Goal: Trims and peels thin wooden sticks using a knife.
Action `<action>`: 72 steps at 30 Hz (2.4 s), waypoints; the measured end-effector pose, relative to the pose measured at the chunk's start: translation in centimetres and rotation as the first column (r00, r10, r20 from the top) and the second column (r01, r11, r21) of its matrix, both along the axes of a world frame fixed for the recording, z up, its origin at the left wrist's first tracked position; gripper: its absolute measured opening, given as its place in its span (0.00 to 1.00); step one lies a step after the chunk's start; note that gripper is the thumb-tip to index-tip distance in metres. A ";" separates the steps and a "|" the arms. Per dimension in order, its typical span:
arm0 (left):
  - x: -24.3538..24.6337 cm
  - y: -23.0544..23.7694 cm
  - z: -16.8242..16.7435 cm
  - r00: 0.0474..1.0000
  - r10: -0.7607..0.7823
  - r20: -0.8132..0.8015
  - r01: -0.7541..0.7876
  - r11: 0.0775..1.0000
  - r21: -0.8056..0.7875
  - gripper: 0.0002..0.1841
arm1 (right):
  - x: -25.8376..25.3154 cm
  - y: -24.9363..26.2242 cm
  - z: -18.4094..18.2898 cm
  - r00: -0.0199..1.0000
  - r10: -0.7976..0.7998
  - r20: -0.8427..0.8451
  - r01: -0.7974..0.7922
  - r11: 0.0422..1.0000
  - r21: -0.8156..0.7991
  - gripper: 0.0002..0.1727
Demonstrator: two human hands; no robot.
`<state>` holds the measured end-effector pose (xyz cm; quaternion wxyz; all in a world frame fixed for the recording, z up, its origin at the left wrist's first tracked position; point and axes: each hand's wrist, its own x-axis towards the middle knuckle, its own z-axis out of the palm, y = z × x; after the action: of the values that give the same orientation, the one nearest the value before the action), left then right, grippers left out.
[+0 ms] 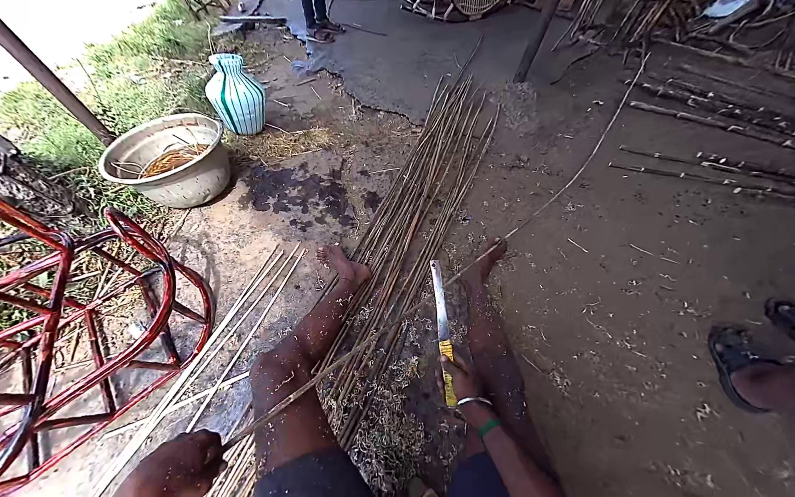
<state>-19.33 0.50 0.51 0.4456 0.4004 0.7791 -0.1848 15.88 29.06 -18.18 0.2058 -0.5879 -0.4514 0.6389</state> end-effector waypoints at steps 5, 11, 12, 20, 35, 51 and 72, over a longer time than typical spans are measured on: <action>9.6 8.3 -3.9 0.972 0.201 -0.122 -0.104 0.830 0.547 0.30 | -1.8 0.4 -1.9 0.973 0.068 0.222 -0.056 0.997 -0.059 0.23; 16.1 20.3 -10.3 0.971 0.236 0.022 -0.210 0.812 0.544 0.26 | -0.9 0.9 -2.8 0.955 0.050 0.293 -0.030 0.997 -0.072 0.30; 16.1 20.2 -10.2 0.969 0.247 0.016 -0.218 0.817 0.533 0.24 | -0.7 0.7 -2.5 0.959 0.048 0.281 -0.028 0.997 -0.077 0.30; 12.7 14.4 -8.2 0.931 0.362 -0.040 -0.305 0.835 0.459 0.20 | -1.0 -2.1 -0.7 0.898 0.305 0.317 -0.304 0.951 -0.055 0.31; 11.6 16.4 -8.4 0.954 0.295 0.056 -0.287 0.846 0.450 0.22 | -0.5 -1.7 0.0 0.701 0.571 0.427 -0.663 0.743 0.094 0.30; 11.6 16.4 -8.1 0.954 0.288 0.078 -0.294 0.861 0.416 0.25 | 0.1 -0.6 -0.8 0.830 0.383 0.406 -0.443 0.894 0.063 0.31; 11.1 16.8 -8.8 0.931 0.346 0.118 -0.364 0.846 0.390 0.23 | -0.1 -1.8 -0.4 0.752 0.485 0.446 -0.579 0.809 0.098 0.31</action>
<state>-8.22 17.30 -8.31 0.3962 0.3371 0.8508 0.0750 15.74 27.23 -18.58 -0.0160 -0.5236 -0.7038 0.4799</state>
